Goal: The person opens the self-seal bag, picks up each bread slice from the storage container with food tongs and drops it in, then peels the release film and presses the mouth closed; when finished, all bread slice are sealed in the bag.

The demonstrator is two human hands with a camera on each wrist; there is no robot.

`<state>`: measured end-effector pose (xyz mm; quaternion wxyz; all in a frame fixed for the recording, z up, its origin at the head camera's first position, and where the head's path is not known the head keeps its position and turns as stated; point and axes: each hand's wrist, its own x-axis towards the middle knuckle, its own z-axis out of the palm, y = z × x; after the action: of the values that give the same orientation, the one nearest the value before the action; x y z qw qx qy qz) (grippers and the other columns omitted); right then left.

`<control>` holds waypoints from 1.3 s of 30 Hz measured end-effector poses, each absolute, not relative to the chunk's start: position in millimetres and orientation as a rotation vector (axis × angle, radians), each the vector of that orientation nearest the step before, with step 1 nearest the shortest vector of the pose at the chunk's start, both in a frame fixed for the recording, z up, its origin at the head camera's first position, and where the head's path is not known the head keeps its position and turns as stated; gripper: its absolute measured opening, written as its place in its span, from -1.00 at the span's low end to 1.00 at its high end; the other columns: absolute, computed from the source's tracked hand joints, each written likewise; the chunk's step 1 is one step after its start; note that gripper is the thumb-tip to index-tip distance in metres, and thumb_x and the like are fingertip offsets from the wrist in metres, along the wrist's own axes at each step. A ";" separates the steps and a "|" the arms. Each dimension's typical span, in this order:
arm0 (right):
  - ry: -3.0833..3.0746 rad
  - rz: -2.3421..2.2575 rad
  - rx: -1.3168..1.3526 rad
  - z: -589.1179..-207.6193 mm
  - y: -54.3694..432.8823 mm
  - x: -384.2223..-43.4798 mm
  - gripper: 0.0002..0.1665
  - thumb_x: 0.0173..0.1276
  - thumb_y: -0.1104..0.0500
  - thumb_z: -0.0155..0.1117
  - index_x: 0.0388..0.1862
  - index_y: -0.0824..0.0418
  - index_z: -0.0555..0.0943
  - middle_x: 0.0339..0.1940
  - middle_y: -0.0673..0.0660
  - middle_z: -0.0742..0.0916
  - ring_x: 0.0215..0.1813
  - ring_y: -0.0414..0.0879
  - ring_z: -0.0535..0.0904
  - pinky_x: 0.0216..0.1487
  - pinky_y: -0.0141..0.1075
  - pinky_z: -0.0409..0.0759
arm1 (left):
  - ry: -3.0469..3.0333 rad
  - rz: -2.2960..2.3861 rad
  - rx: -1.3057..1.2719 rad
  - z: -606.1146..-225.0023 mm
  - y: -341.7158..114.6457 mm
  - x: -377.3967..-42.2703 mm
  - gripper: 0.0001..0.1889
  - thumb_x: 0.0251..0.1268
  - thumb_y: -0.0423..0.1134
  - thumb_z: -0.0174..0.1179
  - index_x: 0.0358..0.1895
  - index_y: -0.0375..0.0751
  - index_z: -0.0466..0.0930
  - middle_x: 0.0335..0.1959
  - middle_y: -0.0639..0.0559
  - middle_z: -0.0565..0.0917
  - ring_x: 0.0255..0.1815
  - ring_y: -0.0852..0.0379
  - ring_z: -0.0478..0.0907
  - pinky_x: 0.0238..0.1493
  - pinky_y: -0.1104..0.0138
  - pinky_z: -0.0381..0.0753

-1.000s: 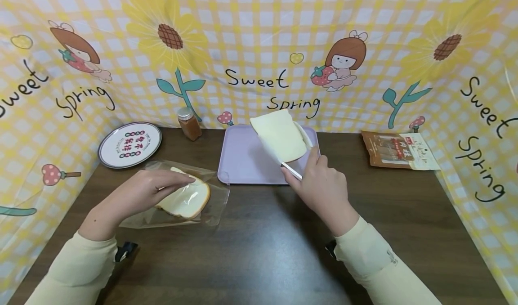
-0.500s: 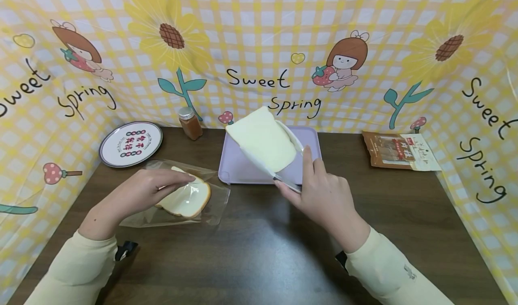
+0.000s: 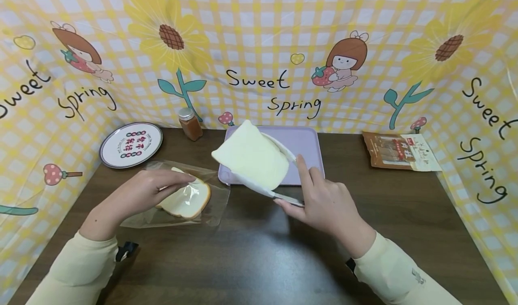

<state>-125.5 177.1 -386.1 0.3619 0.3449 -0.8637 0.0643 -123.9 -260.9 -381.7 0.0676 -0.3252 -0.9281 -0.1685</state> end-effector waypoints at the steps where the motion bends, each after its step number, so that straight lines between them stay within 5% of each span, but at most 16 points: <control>1: -2.217 0.168 0.906 -387.7 177.7 -125.8 0.19 0.57 -0.60 -0.25 0.46 0.46 0.50 -0.40 0.27 0.68 -0.73 -0.09 0.27 -0.83 -0.27 0.25 | -2.795 -0.508 -0.982 -381.9 -260.9 -124.0 -0.66 0.52 -0.32 0.32 0.26 0.03 0.78 0.17 0.18 0.83 0.18 0.11 0.80 0.20 0.10 0.79; 5: -2.180 0.154 0.977 -393.7 179.6 -126.8 0.19 0.56 -0.60 -0.24 0.42 0.46 0.54 -0.38 0.24 0.69 -0.70 -0.12 0.32 -0.83 -0.29 0.22 | -2.787 -0.510 -0.986 -383.0 -261.2 -124.5 -0.66 0.51 -0.33 0.33 0.25 0.01 0.78 0.17 0.17 0.83 0.18 0.10 0.80 0.20 0.09 0.80; 14: -2.120 0.017 1.142 -405.6 182.6 -130.6 0.19 0.58 -0.60 -0.37 0.35 0.42 0.61 -0.47 0.12 0.58 -0.66 -0.25 -0.02 -0.83 -0.32 0.13 | -2.761 -0.510 -0.987 -385.9 -262.0 -124.4 -0.64 0.45 -0.36 0.38 0.24 0.00 0.79 0.16 0.15 0.84 0.18 0.09 0.81 0.18 0.09 0.81; 39: -2.232 -0.019 1.315 -435.6 175.0 -136.9 0.18 0.54 -0.63 -0.25 0.45 0.37 0.54 -0.37 0.07 0.60 -0.72 -0.20 0.13 -0.77 -0.29 0.22 | -2.752 -0.491 -1.020 -385.6 -262.6 -124.8 -0.64 0.45 -0.34 0.38 0.22 0.08 0.79 0.19 0.13 0.83 0.22 0.08 0.79 0.21 0.08 0.80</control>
<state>-136.9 175.0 -435.6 0.2721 0.4886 -0.8290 -0.0072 -124.8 -262.6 -385.6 0.0830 -0.3415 -0.9217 -0.1644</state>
